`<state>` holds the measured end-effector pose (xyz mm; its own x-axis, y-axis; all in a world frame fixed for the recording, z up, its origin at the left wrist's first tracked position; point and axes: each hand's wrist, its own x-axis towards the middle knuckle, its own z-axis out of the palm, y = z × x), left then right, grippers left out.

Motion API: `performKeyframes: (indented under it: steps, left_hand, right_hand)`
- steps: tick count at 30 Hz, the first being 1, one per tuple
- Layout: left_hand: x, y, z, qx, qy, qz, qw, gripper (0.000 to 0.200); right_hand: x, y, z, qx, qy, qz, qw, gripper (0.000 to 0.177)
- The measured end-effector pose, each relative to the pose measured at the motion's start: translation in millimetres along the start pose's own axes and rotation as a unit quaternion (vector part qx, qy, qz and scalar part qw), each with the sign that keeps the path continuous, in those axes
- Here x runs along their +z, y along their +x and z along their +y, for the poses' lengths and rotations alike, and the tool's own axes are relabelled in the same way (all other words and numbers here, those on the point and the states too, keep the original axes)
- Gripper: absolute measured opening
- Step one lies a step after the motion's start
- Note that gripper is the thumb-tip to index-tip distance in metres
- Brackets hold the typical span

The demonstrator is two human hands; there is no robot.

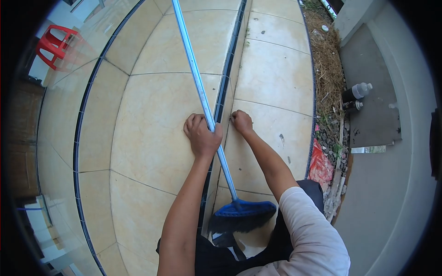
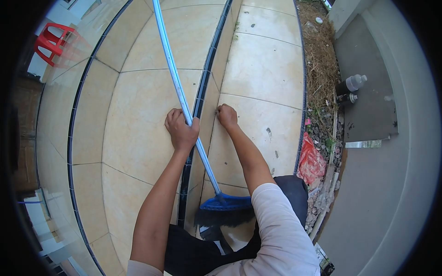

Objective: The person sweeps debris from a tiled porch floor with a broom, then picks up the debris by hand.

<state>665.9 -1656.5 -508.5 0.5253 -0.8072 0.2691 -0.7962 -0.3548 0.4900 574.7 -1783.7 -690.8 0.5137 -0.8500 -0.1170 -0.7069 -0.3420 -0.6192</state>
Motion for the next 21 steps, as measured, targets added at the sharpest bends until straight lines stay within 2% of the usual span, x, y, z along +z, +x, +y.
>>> performKeyframes:
  steps: [2, 5, 8, 9, 10, 11, 12, 13, 15, 17, 18, 20, 21]
  left_hand:
    - [2, -1, -1, 0.006, 0.001, 0.015, 1.000, 0.020]
    - [0, -1, 3, -0.001, 0.003, 0.024, 1.000, 0.020]
    - [3, -2, -2, 0.014, 0.022, 0.019, 0.999, 0.020]
    - [3, 0, -1, 0.013, 0.018, 0.019, 1.000, 0.020]
    - [1, -1, -1, 0.008, 0.014, 0.015, 1.000, 0.020]
    - [-1, -1, 1, 0.004, 0.010, 0.009, 1.000, 0.020]
    - [-1, 3, 3, 0.006, 0.006, 0.010, 1.000, 0.020]
    - [-2, 3, 2, 0.002, 0.002, 0.006, 1.000, 0.020]
    - [-4, 0, 3, -0.009, -0.011, -0.002, 1.000, 0.020]
    - [-7, 3, 2, -0.017, -0.025, 0.004, 1.000, 0.021]
    - [-8, 1, 0, -0.034, -0.050, -0.018, 0.998, 0.023]
    - [-9, 4, -9, -0.058, -0.102, -0.058, 0.991, 0.026]
    - [-8, 8, -13, -0.090, -0.099, -0.083, 0.988, 0.034]
  right_hand:
    - [6, 7, 2, 0.020, -0.034, -0.003, 0.999, 0.025]
    - [-1, 13, 2, -0.006, -0.138, -0.095, 0.986, 0.029]
    - [-1, 26, 55, 0.103, 0.026, 0.005, 0.994, 0.032]
    - [-50, 14, 50, 0.228, 0.269, 0.010, 0.936, 0.032]
    - [-67, 16, 87, 0.308, 0.360, 0.122, 0.872, 0.029]
    - [-106, 8, 112, 0.400, 0.465, 0.233, 0.755, 0.026]
    - [-137, -2, 146, 0.453, 0.503, 0.313, 0.666, 0.020]
    - [-168, -23, 165, 0.447, 0.445, 0.261, 0.731, 0.020]
    - [-227, -60, 157, 0.443, 0.302, 0.216, 0.816, 0.026]
    - [-260, -88, 161, 0.290, 0.081, 0.144, 0.943, 0.025]
    - [-276, -102, 157, 0.199, -0.032, 0.104, 0.974, 0.025]
    - [-311, -142, 80, 0.233, 0.114, 0.052, 0.964, 0.030]
    - [-322, -159, 54, 0.229, 0.070, 0.009, 0.971, 0.030]
